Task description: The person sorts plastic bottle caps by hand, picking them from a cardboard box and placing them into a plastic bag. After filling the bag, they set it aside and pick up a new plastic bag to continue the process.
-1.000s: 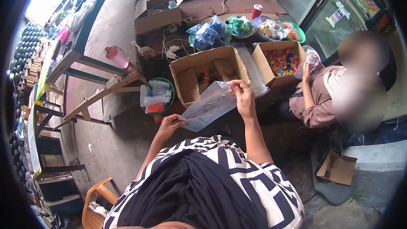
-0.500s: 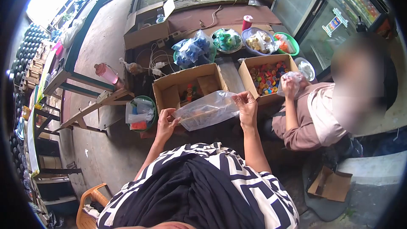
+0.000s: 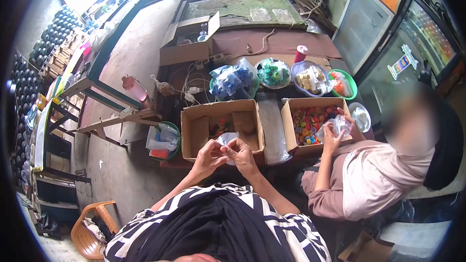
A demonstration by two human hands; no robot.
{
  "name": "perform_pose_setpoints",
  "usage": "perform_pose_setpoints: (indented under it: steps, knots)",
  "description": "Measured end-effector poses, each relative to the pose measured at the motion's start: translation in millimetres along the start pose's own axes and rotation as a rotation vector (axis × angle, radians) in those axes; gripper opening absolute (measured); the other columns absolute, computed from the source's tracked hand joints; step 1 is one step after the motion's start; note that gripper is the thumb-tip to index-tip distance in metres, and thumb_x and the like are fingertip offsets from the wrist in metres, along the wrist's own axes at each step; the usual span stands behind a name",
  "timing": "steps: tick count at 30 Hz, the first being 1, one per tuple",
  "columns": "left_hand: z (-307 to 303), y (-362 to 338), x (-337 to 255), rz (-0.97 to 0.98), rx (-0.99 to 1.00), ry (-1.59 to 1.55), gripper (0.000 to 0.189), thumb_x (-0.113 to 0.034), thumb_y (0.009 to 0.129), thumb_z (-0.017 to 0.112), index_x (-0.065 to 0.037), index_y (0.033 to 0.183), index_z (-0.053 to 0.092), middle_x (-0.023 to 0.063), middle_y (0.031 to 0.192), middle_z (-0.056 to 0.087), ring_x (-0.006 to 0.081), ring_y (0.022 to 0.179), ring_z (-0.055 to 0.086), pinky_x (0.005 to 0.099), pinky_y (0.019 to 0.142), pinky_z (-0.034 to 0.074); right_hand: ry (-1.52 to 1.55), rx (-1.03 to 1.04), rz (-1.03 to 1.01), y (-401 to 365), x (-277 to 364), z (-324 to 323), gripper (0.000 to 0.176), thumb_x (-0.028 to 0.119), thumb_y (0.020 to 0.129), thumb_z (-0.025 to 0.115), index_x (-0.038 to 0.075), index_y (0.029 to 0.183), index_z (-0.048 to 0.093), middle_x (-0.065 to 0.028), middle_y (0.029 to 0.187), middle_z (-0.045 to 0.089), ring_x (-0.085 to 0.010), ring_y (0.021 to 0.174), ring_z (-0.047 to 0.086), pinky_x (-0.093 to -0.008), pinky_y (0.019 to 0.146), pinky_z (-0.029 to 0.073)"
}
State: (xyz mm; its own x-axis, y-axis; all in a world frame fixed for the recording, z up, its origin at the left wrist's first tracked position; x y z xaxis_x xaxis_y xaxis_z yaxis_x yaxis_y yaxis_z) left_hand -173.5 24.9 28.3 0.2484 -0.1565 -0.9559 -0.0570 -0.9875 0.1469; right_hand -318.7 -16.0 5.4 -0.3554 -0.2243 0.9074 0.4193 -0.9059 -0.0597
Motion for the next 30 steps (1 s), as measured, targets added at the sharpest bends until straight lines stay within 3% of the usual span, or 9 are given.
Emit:
perform_pose_setpoints:
  steps: [4,5,10,17,20,24,26,28,30]
  knots:
    - [-15,5,-1,-0.073,0.018,0.078,0.035,-0.010,0.077,0.077,0.003,0.098,0.052,0.0101,0.087,0.060,0.0153,0.077,0.064,0.0271,0.066,0.054,0.003,0.079,0.122,9,-11,0,0.019,0.022,0.089,0.067,0.004,0.093,0.062,0.0008,0.082,0.063,-0.0051,0.076,0.057,-0.0201,0.070,0.047]
    - [-18,8,-3,-0.030,0.019,0.085,0.030,-0.008,0.079,0.075,0.003,0.098,0.054,0.0081,0.088,0.061,0.0119,0.082,0.064,0.0258,0.071,0.053,-0.001,0.084,0.120,12,-10,1,0.019,0.022,0.089,0.067,0.004,0.093,0.062,0.0009,0.082,0.063,-0.0051,0.076,0.057,-0.0201,0.070,0.047]
    - [-28,26,-4,0.067,0.040,0.063,0.025,-0.005,0.080,0.072,0.004,0.100,0.060,0.0075,0.089,0.062,0.0124,0.080,0.064,0.0260,0.071,0.053,-0.183,0.045,0.070,18,18,9,0.011,0.010,0.088,0.067,0.002,0.094,0.063,-0.0020,0.086,0.065,-0.0074,0.083,0.059,-0.0220,0.076,0.048]
    - [-53,49,1,0.100,0.024,0.132,0.010,-0.002,0.080,0.070,0.000,0.089,0.068,0.0074,0.080,0.063,0.0132,0.072,0.063,0.0267,0.064,0.051,-0.269,-0.046,-0.103,45,12,16,0.011,0.010,0.087,0.068,0.003,0.089,0.059,-0.0004,0.082,0.062,-0.0056,0.077,0.057,-0.0206,0.071,0.047]
    - [-68,56,19,0.088,-0.097,0.099,0.008,0.001,0.076,0.069,0.000,0.084,0.068,0.0103,0.079,0.065,0.0173,0.070,0.065,0.0284,0.061,0.050,-0.360,-0.118,-0.113,54,2,10,0.012,0.011,0.088,0.067,0.003,0.090,0.058,0.0007,0.079,0.060,-0.0051,0.073,0.055,-0.0209,0.068,0.046]
    - [-93,66,30,0.067,-0.194,0.122,0.007,0.000,0.079,0.069,0.002,0.081,0.063,0.0091,0.080,0.064,0.0143,0.070,0.064,0.0267,0.061,0.050,-0.461,-0.199,-0.163,63,4,10,0.011,0.012,0.090,0.065,0.004,0.091,0.057,0.0007,0.076,0.059,-0.0054,0.070,0.054,-0.0218,0.064,0.046]
    - [-97,67,33,0.100,-0.138,0.214,0.009,0.000,0.082,0.066,0.002,0.088,0.061,0.0097,0.082,0.063,0.0138,0.071,0.065,0.0259,0.060,0.050,-0.466,-0.210,-0.154,67,-3,10,0.011,0.011,0.089,0.065,0.003,0.092,0.057,-0.0005,0.077,0.060,-0.0065,0.070,0.055,-0.0227,0.065,0.047]
    - [-96,70,37,-0.210,-0.080,-0.016,0.016,-0.002,0.085,0.064,0.002,0.100,0.057,0.0113,0.084,0.064,0.0142,0.070,0.066,0.0257,0.060,0.051,-0.638,-0.183,-0.163,72,-3,19,0.013,0.009,0.087,0.065,0.003,0.094,0.057,-0.0013,0.077,0.060,-0.0073,0.071,0.056,-0.0242,0.066,0.048]
    - [-90,77,43,-0.210,-0.073,-0.081,0.024,-0.004,0.086,0.062,0.001,0.108,0.054,0.0117,0.079,0.064,0.0150,0.070,0.067,0.0255,0.060,0.052,-0.628,-0.147,-0.122,78,-8,25,0.017,0.009,0.084,0.066,0.003,0.097,0.057,-0.0010,0.077,0.059,-0.0084,0.072,0.056,-0.0257,0.067,0.048]
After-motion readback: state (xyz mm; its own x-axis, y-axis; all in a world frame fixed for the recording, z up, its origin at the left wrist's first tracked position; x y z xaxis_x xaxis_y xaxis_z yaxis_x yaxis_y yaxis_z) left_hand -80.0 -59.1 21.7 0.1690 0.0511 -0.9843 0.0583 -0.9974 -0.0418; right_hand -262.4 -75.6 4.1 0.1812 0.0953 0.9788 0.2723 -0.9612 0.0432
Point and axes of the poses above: each hand's wrist, its own y-axis towards the middle knuckle, its own z-axis out of the palm, x = y × z, the point moved 2 cm from there along y, towards the middle knuckle
